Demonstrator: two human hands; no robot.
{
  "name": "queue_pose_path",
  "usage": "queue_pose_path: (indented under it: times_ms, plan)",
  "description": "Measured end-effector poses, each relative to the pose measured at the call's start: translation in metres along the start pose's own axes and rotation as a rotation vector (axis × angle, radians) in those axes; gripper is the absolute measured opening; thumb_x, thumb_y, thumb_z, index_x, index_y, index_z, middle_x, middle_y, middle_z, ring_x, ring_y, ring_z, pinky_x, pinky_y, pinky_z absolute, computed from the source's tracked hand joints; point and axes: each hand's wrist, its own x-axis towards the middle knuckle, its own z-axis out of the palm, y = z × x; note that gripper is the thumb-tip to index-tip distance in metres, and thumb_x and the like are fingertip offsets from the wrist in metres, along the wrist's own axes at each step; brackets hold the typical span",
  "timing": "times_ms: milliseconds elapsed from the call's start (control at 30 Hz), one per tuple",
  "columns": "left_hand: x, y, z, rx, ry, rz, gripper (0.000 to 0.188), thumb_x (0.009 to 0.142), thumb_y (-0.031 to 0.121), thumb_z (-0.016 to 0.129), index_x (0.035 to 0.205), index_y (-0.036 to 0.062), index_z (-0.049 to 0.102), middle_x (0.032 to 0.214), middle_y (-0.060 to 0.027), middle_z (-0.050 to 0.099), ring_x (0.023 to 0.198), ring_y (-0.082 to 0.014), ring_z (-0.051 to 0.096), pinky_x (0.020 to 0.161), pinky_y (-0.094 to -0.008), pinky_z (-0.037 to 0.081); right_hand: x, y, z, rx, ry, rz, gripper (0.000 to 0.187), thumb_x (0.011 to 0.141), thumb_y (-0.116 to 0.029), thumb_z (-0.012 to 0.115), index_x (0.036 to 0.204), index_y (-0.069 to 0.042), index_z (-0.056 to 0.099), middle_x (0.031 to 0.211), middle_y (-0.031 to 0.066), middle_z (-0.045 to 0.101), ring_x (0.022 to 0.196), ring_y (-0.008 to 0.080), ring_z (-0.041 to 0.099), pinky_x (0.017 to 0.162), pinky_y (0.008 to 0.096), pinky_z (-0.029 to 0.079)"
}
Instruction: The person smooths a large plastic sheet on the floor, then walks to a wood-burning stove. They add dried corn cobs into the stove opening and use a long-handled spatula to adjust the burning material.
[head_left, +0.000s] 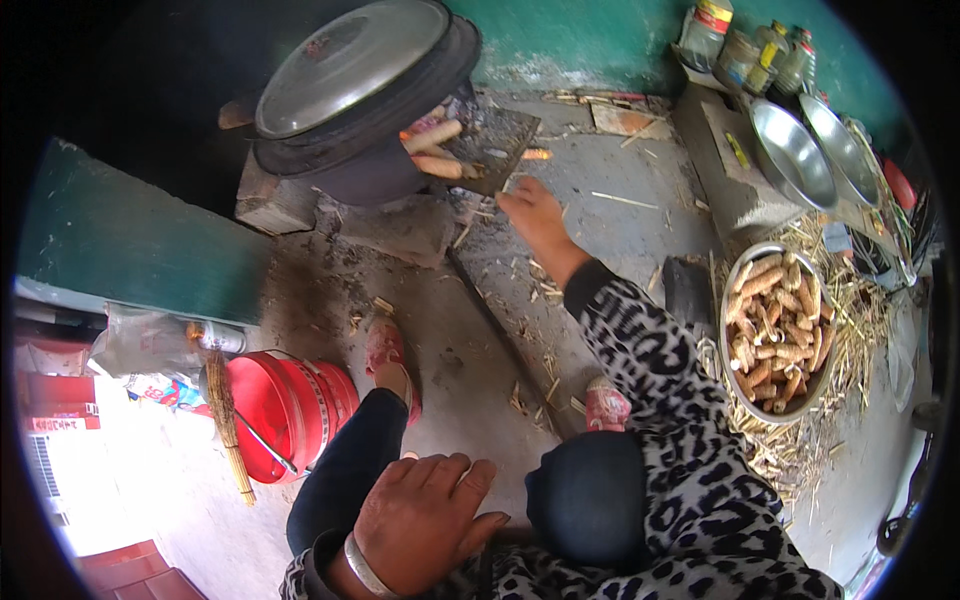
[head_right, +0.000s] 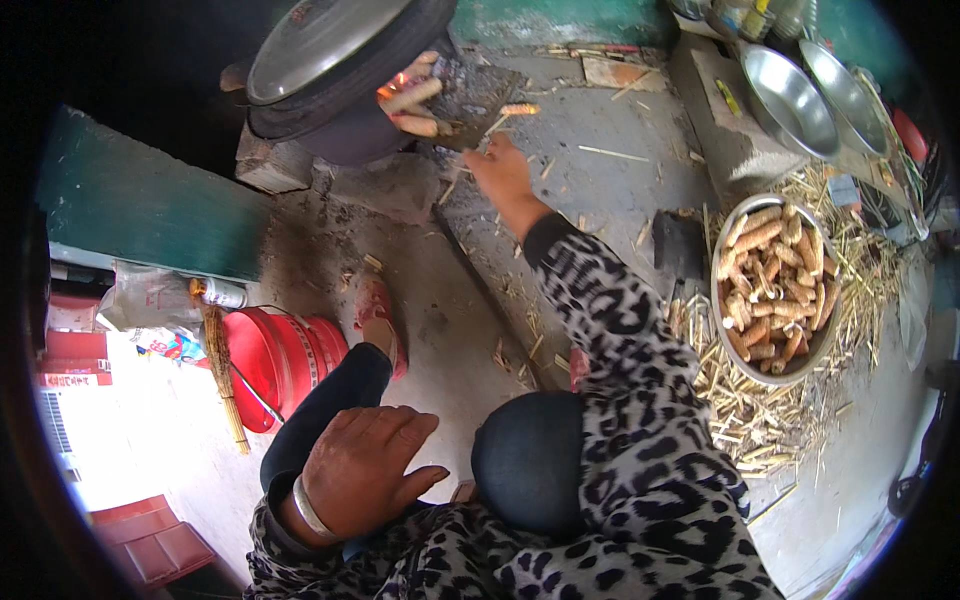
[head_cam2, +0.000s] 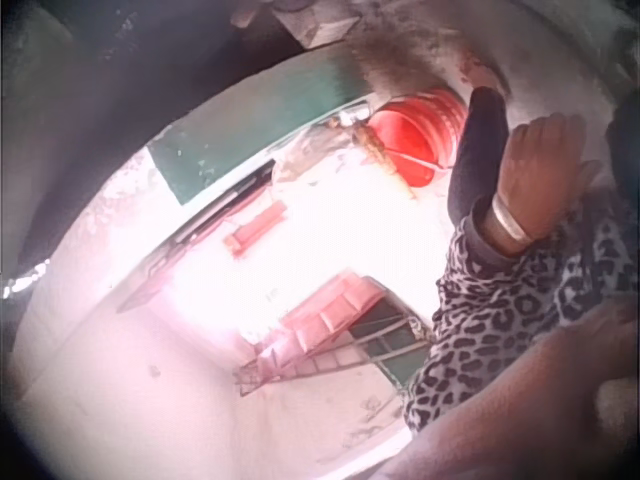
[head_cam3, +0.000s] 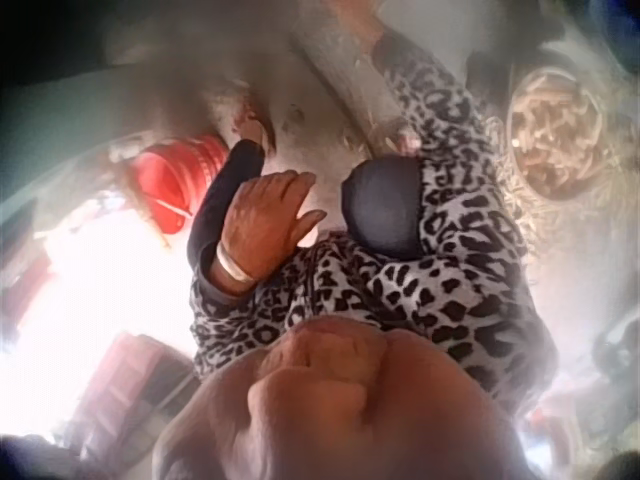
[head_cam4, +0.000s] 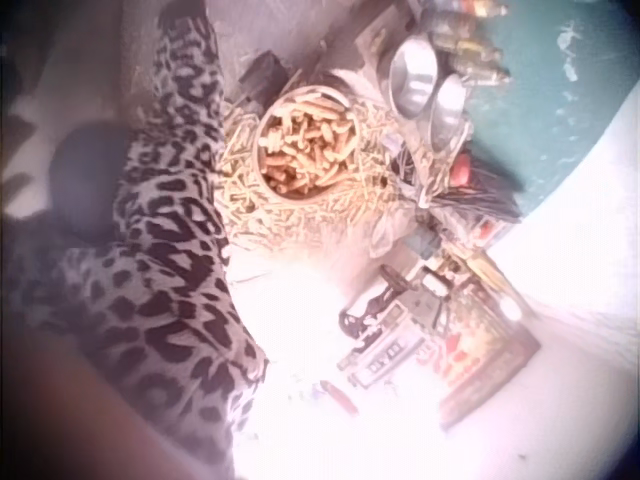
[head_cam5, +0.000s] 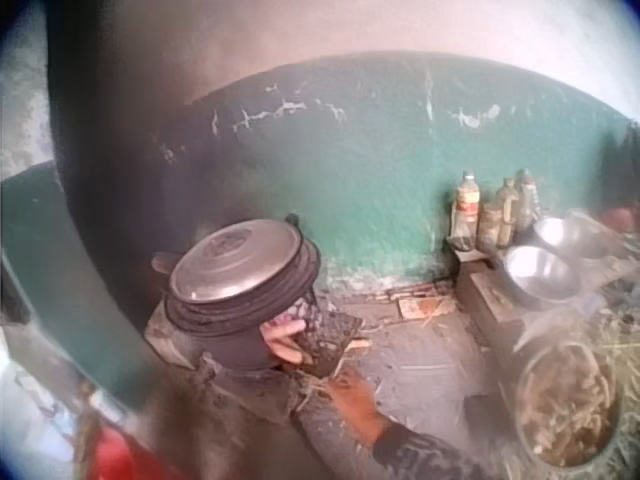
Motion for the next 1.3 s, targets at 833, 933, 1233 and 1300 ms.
queue_pose_path:
  times_ms: [833,933,1233,1300]
  plan:
    - [0.018,0.013,0.013,0.018,-0.077,0.021,0.047,0.095,0.024,0.065,0.132,-0.0034,0.058,0.128,-0.0262,0.064,0.118,-0.0450,0.060,0.104,-0.0502,0.045,-0.249,0.086,-0.449,-1.493,0.308,0.396,0.056,0.093,-0.010,0.063,0.146,-0.014,0.048,0.152,0.0156,0.047,0.137,0.0331,0.048,0.111,0.0516,0.043]
    - [0.023,0.009,0.015,0.013,-0.093,-0.010,0.047,0.096,0.025,0.064,0.133,-0.0037,0.058,0.128,-0.0265,0.063,0.118,-0.0450,0.060,0.104,-0.0496,0.045,-0.240,0.091,-0.478,-1.547,0.226,0.500,0.057,0.094,-0.010,0.062,0.149,-0.015,0.046,0.164,0.0150,0.035,0.147,0.0355,0.039,0.116,0.0542,0.037]
    - [0.030,0.004,0.020,0.020,-0.088,-0.025,0.047,0.094,0.025,0.066,0.132,-0.0024,0.059,0.128,-0.0253,0.064,0.117,-0.0440,0.061,0.102,-0.0494,0.046,-0.225,0.099,-0.498,-1.560,0.321,0.285,0.027,0.096,-0.018,0.061,0.123,-0.018,0.066,0.136,0.0112,0.060,0.124,0.0331,0.056,0.100,0.0512,0.046]
    - [0.032,0.005,0.020,0.048,-0.109,-0.035,0.048,0.094,0.025,0.067,0.133,-0.0018,0.059,0.128,-0.0251,0.064,0.117,-0.0438,0.061,0.102,-0.0496,0.046,-0.217,0.088,-0.494,-1.508,0.355,0.200,0.028,0.099,-0.025,0.061,0.124,-0.014,0.065,0.131,0.0115,0.063,0.123,0.0311,0.057,0.103,0.0506,0.046]
